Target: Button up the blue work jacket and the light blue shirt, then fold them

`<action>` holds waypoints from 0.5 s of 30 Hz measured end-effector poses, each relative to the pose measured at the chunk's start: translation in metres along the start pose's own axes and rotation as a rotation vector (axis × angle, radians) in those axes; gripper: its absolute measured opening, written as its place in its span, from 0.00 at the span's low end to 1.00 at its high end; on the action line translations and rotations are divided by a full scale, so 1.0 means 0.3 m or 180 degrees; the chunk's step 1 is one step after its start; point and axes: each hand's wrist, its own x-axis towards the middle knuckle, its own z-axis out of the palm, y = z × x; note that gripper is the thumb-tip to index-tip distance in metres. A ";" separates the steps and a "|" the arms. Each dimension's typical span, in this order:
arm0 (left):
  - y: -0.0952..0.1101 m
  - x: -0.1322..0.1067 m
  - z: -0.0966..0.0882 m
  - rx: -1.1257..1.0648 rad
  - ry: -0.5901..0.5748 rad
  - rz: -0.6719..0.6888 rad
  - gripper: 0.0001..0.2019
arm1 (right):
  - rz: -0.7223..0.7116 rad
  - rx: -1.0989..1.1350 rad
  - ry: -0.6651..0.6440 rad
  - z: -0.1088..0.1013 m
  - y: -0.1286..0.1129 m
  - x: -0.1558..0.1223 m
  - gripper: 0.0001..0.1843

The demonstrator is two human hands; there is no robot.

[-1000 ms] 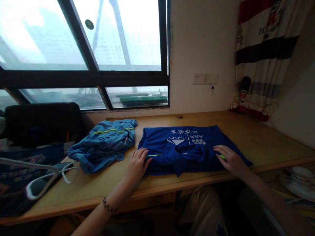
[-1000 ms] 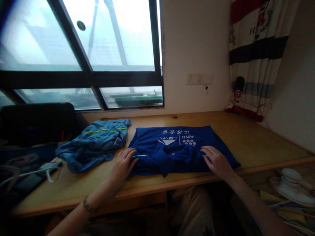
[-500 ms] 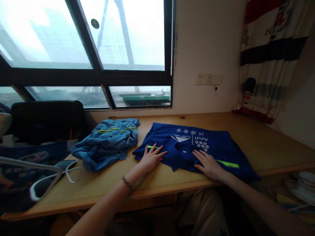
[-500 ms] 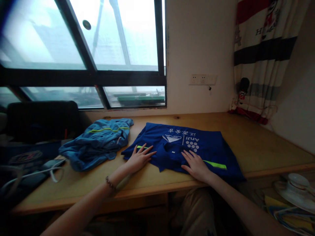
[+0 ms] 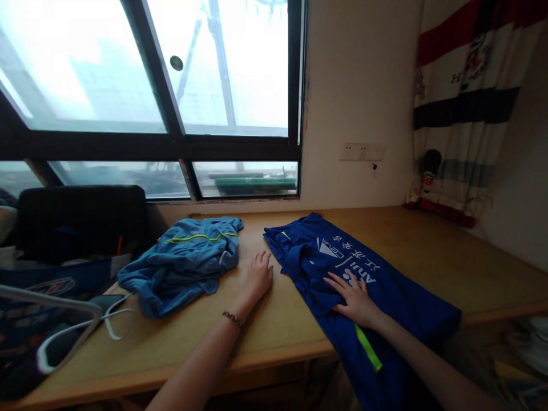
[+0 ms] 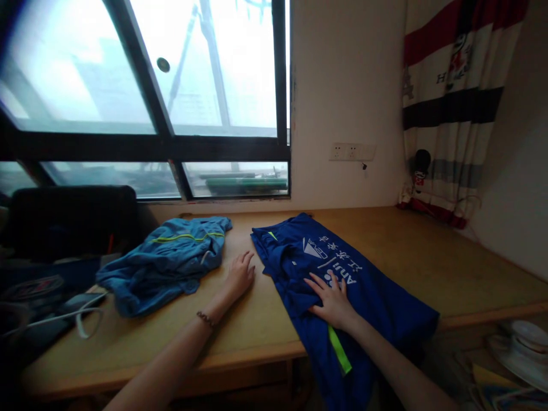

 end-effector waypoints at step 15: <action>0.010 0.001 0.029 -0.0313 -0.0335 0.0059 0.14 | 0.1505 -0.0419 0.0525 -0.030 0.642 0.115 0.34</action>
